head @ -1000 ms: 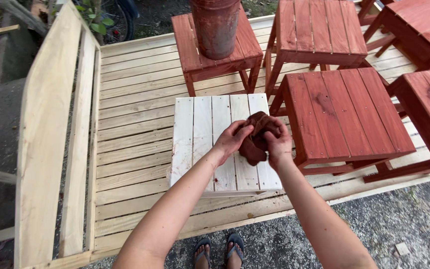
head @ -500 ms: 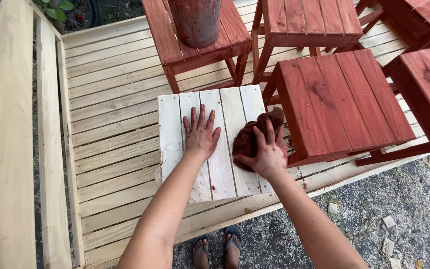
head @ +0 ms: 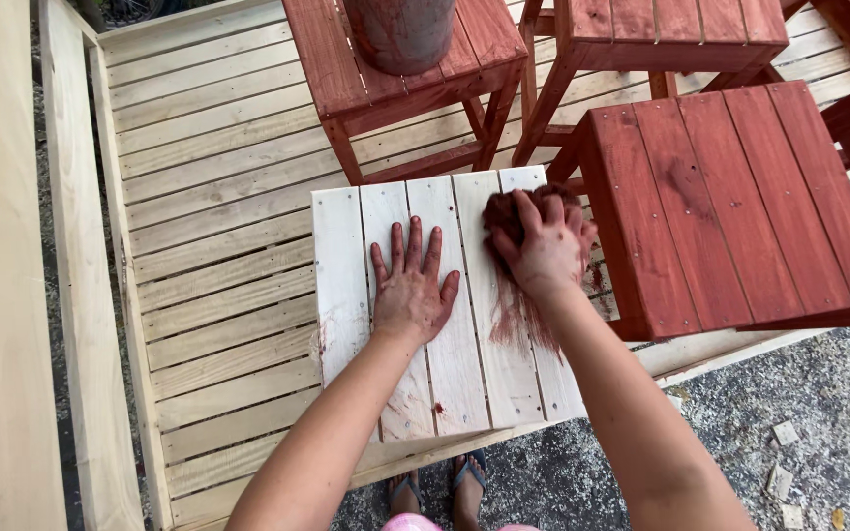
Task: The person applies reddish-brown stain to wooden stools using a cloth. They dip the cloth into a bucket of stain, wipe the legs and seat of each stool, and move between multiple stools on a wooden platform.
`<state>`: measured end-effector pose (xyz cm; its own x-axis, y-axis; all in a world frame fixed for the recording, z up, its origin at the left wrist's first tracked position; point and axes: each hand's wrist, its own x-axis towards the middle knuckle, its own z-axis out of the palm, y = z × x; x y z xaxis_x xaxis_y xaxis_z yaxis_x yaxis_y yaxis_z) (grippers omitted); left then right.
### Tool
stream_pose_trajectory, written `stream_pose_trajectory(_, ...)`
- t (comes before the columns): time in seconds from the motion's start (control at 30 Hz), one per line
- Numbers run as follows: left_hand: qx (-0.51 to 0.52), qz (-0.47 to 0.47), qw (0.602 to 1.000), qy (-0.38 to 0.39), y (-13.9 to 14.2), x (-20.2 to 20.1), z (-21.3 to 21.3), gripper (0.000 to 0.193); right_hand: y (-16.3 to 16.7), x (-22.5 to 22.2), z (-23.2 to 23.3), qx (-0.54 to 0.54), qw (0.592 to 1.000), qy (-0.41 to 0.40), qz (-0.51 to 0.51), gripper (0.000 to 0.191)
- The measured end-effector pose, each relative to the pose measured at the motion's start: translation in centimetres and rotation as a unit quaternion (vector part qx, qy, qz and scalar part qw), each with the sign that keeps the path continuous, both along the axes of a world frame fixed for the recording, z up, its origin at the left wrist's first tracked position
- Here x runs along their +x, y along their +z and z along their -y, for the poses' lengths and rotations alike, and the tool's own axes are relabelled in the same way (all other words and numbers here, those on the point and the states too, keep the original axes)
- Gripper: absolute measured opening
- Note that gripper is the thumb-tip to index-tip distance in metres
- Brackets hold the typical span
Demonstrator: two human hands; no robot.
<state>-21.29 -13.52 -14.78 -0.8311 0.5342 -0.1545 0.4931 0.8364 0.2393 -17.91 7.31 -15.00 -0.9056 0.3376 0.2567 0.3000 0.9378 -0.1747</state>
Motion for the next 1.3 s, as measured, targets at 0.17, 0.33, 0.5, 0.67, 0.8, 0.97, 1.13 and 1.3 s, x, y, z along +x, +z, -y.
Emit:
stream_pose_trajectory(0.17,-0.013,0.006,1.0,0.002,0.1,-0.2,-0.2,0.074,0.7,-5.9,-2.0,0.124,0.992,0.021,-0.033,0.063)
stream_pose_trajectory(0.33,-0.032,-0.001,0.999,0.0,0.3,0.0,-0.1,0.074,1.1,-8.5,-3.0,0.014,0.999,0.026,-0.041,0.061)
stream_pose_trajectory(0.5,-0.018,0.004,1.0,0.017,0.6,0.1,-0.1,0.074,1.4,-5.8,-2.4,0.006,0.999,0.021,0.025,0.057)
stream_pose_trajectory(0.67,-0.001,-0.004,1.0,0.022,0.5,0.5,0.0,0.075,1.2,2.5,-0.7,-0.002,0.999,0.042,0.005,0.062)
stream_pose_trajectory(0.8,0.005,-0.012,1.0,0.026,0.5,0.7,0.1,0.075,0.7,10.3,1.2,-0.026,0.999,0.027,0.025,0.06)
stream_pose_trajectory(0.97,0.007,-0.016,1.0,0.026,0.2,0.9,-0.1,0.075,1.4,18.6,3.0,-0.026,0.995,0.088,-0.042,0.062)
stream_pose_trajectory(1.13,-0.005,-0.024,0.999,0.041,-0.1,1.1,-0.6,0.072,1.7,19.7,2.9,0.028,0.986,0.151,-0.065,0.062)
stream_pose_trajectory(1.3,-0.012,-0.003,0.999,0.036,0.4,0.9,-0.8,0.072,1.5,13.9,2.6,0.006,0.996,0.087,-0.025,0.057)
